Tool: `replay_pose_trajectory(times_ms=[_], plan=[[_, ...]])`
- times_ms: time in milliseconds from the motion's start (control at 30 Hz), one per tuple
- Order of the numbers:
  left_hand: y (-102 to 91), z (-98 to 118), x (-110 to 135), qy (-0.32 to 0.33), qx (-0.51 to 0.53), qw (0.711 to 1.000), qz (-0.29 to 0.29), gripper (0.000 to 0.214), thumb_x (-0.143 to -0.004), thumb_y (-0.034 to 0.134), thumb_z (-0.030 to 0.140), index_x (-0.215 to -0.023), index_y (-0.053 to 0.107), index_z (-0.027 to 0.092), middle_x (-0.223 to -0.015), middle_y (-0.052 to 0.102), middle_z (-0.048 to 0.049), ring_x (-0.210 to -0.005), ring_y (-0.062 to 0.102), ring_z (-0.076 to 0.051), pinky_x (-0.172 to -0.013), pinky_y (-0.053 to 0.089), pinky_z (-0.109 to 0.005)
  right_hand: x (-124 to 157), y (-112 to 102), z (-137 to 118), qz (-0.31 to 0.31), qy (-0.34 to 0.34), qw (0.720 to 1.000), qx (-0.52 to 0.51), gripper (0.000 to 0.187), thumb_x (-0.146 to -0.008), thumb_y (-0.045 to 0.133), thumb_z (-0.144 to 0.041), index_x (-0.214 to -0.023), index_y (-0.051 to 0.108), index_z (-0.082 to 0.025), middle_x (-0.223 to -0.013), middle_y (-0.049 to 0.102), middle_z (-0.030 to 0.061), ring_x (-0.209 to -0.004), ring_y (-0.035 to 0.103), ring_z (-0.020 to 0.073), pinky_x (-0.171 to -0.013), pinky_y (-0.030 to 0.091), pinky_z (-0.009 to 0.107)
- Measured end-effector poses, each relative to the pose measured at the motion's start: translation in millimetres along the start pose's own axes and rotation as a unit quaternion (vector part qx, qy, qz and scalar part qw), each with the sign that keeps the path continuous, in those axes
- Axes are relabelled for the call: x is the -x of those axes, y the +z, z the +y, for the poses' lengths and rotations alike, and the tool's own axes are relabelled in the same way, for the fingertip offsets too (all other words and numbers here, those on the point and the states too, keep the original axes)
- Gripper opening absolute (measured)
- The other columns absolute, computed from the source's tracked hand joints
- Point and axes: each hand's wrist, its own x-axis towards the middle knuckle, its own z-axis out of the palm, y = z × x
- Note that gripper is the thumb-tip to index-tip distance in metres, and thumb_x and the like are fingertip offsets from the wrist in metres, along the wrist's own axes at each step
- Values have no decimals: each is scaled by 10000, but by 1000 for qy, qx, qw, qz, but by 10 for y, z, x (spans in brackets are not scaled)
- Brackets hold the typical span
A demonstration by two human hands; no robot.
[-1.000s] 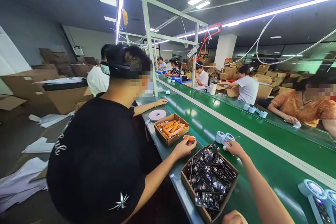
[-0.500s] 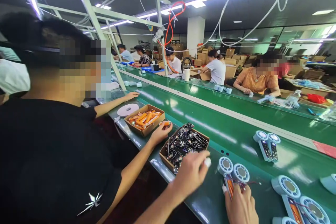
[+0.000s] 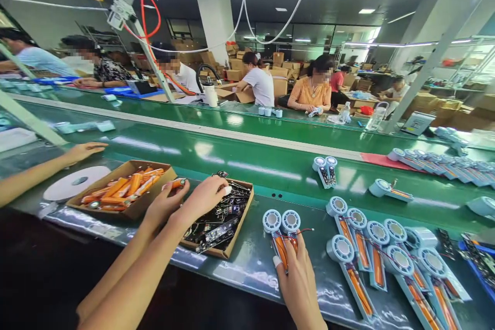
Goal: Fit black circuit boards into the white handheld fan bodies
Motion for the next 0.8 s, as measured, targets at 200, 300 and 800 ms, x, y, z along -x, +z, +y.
replay_pose_trajectory(times_ms=[200,300,800], plan=[[506,463,-181,40,-12,999,-25,296,-946,619,429,-1135,663,206,-1135,692,-76,-1014,661,-228,-908,531,-426,28,6,-12,11,-5,1000,-20,422,-935,482,-238,-1351,540,-278,-1522,417,129,-1283,575,312,-959,569,431],[603,652,-261,66,-19,996,-55,274,-965,605,397,-1139,650,189,-1184,670,-78,-996,658,-199,-891,551,-419,26,5,-17,12,-5,1000,-18,414,-934,494,-239,-1343,551,-269,-1514,430,129,-1292,567,315,-973,565,434],[246,804,-242,90,-63,991,-80,144,-688,663,82,-722,742,197,-1053,693,-133,-1155,548,-357,-972,422,-487,15,-64,-56,-3,-7,1000,3,409,-936,502,-243,-1343,536,-259,-1500,440,141,-1265,587,316,-940,583,427]])
